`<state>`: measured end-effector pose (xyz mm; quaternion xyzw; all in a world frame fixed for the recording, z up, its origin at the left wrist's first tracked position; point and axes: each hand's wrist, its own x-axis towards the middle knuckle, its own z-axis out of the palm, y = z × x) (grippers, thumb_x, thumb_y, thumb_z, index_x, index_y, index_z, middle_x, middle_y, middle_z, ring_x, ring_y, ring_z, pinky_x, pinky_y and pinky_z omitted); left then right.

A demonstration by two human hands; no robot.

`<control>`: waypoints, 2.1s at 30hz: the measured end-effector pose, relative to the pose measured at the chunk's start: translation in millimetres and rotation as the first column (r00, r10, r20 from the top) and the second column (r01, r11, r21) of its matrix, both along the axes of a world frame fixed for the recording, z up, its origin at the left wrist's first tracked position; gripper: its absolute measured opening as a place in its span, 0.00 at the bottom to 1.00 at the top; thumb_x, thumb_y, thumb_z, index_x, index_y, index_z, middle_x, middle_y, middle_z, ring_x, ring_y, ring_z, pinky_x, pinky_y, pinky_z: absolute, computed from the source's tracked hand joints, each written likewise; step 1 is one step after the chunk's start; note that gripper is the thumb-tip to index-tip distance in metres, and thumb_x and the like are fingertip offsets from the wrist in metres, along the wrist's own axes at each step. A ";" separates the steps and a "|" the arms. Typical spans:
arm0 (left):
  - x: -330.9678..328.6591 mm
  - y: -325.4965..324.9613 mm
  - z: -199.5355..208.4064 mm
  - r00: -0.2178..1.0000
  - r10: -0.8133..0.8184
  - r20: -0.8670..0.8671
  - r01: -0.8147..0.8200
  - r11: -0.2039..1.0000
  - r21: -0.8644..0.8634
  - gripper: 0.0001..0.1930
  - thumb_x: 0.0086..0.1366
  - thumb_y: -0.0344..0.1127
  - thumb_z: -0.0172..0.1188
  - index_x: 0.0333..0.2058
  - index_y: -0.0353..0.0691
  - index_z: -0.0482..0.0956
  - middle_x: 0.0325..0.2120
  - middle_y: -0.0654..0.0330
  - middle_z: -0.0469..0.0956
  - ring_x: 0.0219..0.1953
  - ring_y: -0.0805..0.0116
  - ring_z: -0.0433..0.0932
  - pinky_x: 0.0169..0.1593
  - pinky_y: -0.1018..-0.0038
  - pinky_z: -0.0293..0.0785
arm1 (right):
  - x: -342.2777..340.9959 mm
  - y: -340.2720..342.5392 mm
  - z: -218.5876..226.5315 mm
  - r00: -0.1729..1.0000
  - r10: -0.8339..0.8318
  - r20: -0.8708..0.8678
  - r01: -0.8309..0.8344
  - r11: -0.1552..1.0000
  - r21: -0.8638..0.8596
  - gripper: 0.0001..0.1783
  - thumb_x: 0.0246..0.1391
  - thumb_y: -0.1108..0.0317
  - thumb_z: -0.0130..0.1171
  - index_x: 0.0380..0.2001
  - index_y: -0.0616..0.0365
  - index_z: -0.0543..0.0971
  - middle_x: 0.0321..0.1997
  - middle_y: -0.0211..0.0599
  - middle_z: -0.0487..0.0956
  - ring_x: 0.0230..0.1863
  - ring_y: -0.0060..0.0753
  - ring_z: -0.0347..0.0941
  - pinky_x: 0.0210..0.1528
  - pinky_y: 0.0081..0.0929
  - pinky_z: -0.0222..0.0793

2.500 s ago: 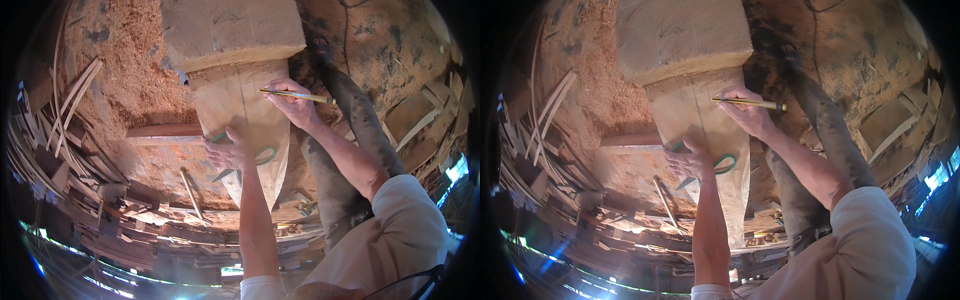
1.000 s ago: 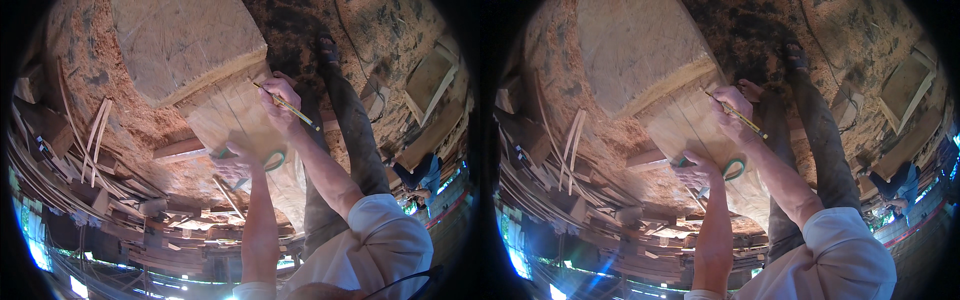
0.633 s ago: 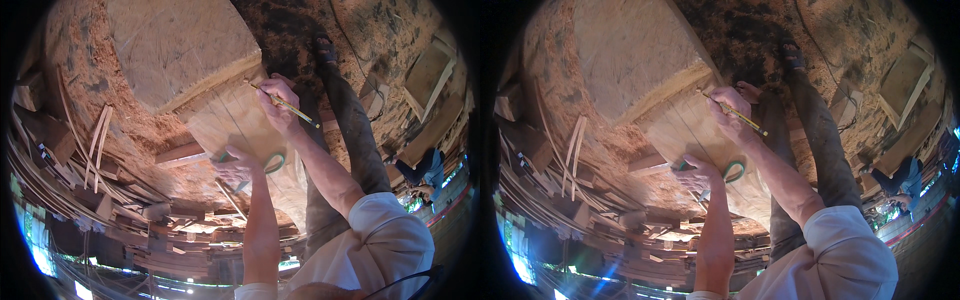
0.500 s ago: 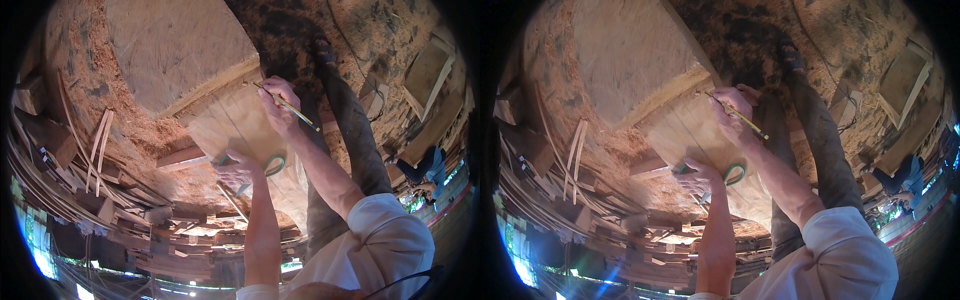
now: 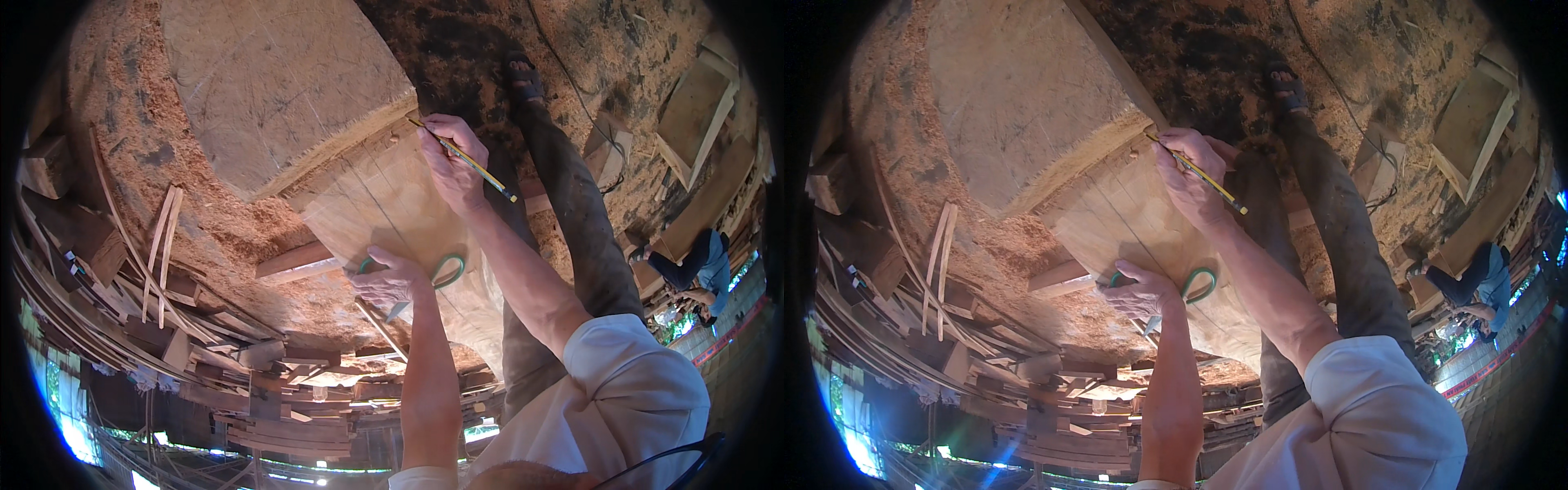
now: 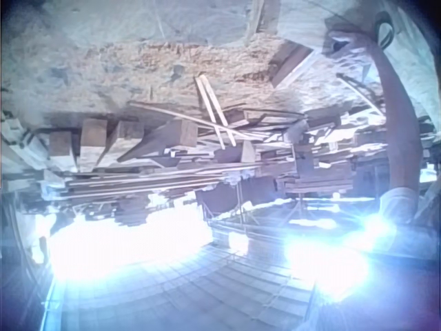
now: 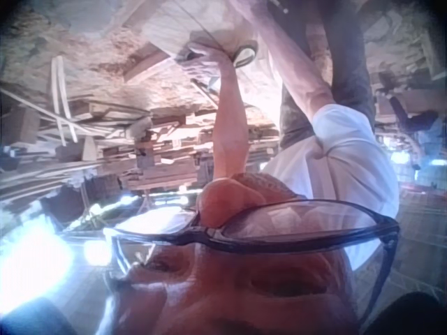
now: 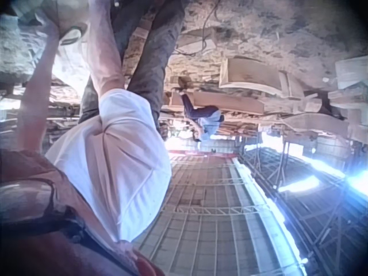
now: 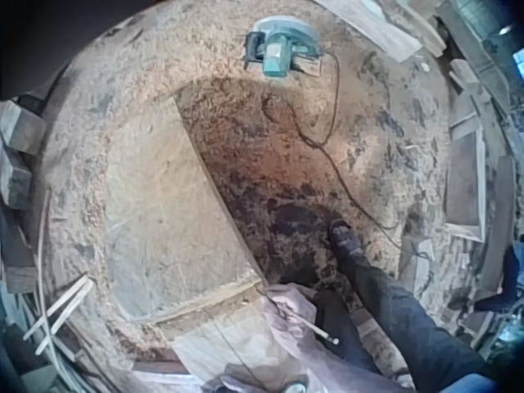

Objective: The person uses green-handled shears to trim a thin strip from a large curved wooden plank. They then use a pencil to mark lines on the plank and later lift and reposition the plank using a wooden crossbar. The work occurs in a cluttered woodworking shop with sawdust and wood pieces on the floor.

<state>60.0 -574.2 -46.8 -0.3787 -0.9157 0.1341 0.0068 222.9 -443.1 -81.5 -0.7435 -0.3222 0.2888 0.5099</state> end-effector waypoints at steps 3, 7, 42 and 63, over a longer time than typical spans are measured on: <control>-0.3 -1.7 1.9 1.000 0.001 -0.004 -0.001 1.000 -0.006 0.38 0.75 0.61 0.52 0.61 0.24 0.66 0.46 0.40 0.75 0.48 0.42 0.77 0.51 0.49 0.73 | 0.5 2.9 4.6 0.999 0.016 0.039 -0.015 1.000 -0.016 0.08 0.59 0.79 0.69 0.38 0.61 0.78 0.42 0.39 0.85 0.35 0.18 0.76 0.35 0.19 0.73; -1.3 -2.9 3.4 1.000 0.000 -0.008 0.000 1.000 -0.009 0.38 0.75 0.61 0.52 0.60 0.24 0.67 0.46 0.40 0.75 0.48 0.42 0.77 0.51 0.49 0.73 | 0.4 4.7 7.8 0.999 0.019 0.041 -0.018 1.000 -0.015 0.08 0.59 0.78 0.69 0.37 0.61 0.78 0.41 0.39 0.85 0.33 0.19 0.77 0.34 0.19 0.73; 6.0 7.8 10.4 0.999 0.034 0.014 -0.034 0.999 0.040 0.39 0.70 0.60 0.59 0.66 0.32 0.64 0.49 0.46 0.73 0.51 0.44 0.73 0.54 0.50 0.67 | 14.5 8.1 11.3 0.977 0.155 0.148 -0.149 0.988 -0.048 0.07 0.59 0.77 0.69 0.37 0.62 0.79 0.40 0.39 0.84 0.32 0.18 0.76 0.31 0.19 0.72; 5.7 7.8 11.3 0.997 0.074 0.020 -0.073 0.997 -0.040 0.38 0.72 0.61 0.57 0.60 0.27 0.66 0.45 0.43 0.73 0.48 0.43 0.74 0.50 0.47 0.69 | 20.3 6.8 15.0 0.975 0.220 0.016 -0.218 0.971 -0.102 0.08 0.58 0.79 0.67 0.37 0.61 0.77 0.40 0.40 0.84 0.33 0.17 0.78 0.32 0.19 0.74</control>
